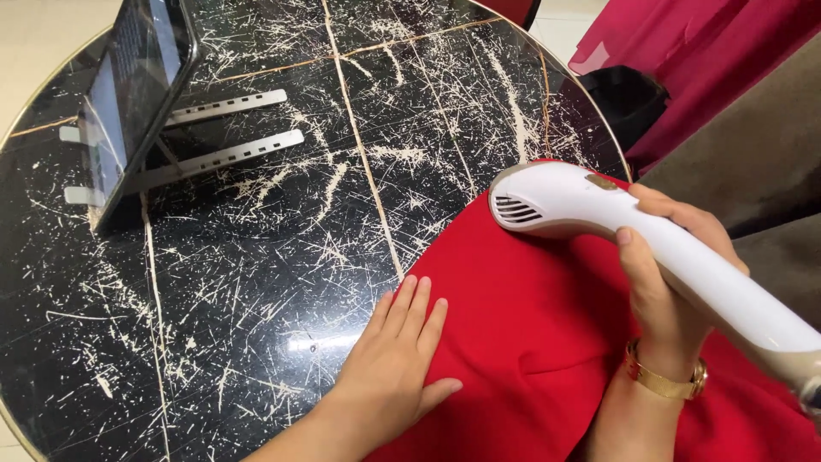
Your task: The person uses a handheld garment steamer to remove wrinkles from a red garment laid on a round table. The person holds the garment with the left hand while moving the steamer over the fabric with the right hand.
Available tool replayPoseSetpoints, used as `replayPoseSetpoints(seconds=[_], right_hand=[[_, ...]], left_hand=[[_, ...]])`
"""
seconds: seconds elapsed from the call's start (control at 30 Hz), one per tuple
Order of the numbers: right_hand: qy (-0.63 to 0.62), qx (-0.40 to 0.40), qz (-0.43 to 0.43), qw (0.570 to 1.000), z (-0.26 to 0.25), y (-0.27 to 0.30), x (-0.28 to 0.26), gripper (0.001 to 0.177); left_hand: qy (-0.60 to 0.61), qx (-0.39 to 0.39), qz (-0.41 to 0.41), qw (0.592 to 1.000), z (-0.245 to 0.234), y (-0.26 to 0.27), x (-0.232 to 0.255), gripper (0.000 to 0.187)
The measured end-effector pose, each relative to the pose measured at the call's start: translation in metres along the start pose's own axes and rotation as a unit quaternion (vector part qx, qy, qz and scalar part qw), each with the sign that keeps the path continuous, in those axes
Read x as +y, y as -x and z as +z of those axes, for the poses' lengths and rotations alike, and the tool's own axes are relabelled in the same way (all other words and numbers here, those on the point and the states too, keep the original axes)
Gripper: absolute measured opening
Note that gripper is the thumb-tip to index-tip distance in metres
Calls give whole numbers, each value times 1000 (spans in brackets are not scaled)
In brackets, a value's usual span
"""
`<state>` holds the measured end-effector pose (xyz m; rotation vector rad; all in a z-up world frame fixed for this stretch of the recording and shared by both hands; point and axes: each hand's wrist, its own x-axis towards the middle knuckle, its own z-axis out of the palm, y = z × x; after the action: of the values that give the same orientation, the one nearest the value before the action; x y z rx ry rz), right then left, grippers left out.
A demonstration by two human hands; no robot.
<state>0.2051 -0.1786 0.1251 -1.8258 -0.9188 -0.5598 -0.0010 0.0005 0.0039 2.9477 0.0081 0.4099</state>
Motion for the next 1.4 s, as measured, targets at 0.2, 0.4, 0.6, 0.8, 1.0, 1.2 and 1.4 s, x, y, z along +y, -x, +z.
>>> replayPoseSetpoints(seconds=[0.2,0.4,0.6,0.8,1.0,1.2,1.4], right_hand=[[8,-10,7,1000,-9,1,-3,24],[-6,-2,-9,1000,-2,-2,5,25],[-6,-6,8,1000,-13,2,3,26],[8,8,4,1000,-6,-2,6,22],[21,-1,15,1000,-19,1,9,24],[53,6,24,998,-24,1,10,23],[61,10,7,998,-38,8,29,27]], left_hand=[[1,-10,-1,1000,4,0,-1,104],[20,-11,-2,1000,-1,0,-1,104],[-2,-5,4,1000,4,2,-2,104],[1,-12,6,1000,2,1,-3,102],[18,-11,10,1000,-5,0,-2,101],[54,-21,8,998,-10,0,-2,99],[66,-17,10,998,-13,-1,-2,100]])
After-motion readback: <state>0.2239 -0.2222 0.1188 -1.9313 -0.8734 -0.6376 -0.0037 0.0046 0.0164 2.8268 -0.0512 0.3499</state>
